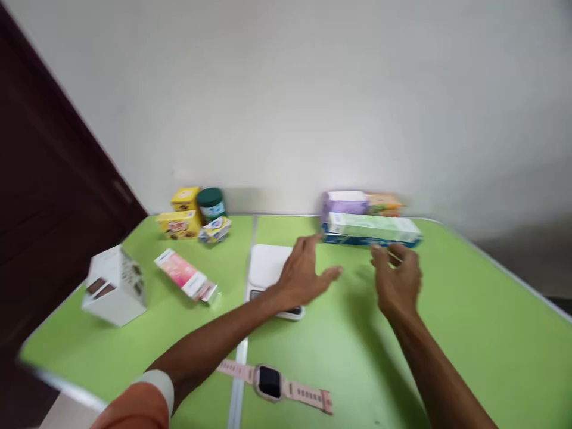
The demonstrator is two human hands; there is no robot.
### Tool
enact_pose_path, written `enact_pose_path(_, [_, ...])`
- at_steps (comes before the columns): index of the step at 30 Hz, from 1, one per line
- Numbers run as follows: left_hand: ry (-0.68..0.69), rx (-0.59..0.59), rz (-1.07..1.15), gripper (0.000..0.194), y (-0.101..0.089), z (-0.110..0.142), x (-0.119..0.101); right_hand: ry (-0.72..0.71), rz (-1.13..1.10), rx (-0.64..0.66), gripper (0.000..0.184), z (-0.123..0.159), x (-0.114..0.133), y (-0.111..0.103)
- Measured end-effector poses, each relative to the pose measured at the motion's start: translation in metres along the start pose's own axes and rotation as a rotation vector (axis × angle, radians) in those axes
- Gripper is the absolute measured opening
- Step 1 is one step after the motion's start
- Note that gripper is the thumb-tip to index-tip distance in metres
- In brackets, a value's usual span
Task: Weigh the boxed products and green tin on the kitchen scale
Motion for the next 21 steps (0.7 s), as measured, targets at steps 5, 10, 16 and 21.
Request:
enact_pose_path(5, [0.079, -0.225, 0.086, 0.057, -0.074, 0.132, 0.017, -0.13, -0.036, 0.274, 0.041, 0.072, 0.078, 0.054])
enact_pose_path(10, [-0.172, -0.592, -0.002, 0.047, -0.145, 0.226, 0.087, -0.294, -0.061, 0.86, 0.044, 0.188, 0.137, 0.162])
enact_pose_path(16, [-0.442, -0.82, -0.037, 0.068, -0.22, 0.242, 0.175, -0.523, 0.414, 1.086, 0.078, 0.296, 0.144, 0.248])
enact_pose_path(21, [-0.658, -0.75, 0.009, 0.065, -0.248, 0.216, 0.22, -0.57, 0.477, 1.017, 0.052, 0.307, 0.14, 0.258])
Point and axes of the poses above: each hand's wrist, its own z-axis away from the middle knuckle, its own y-axis out of the palm, x = y × z, the point moved 5 cm from there along -z, towards the middle knuckle, and after that the axes turned 3 degrees about -z, right-handed, at the moved point
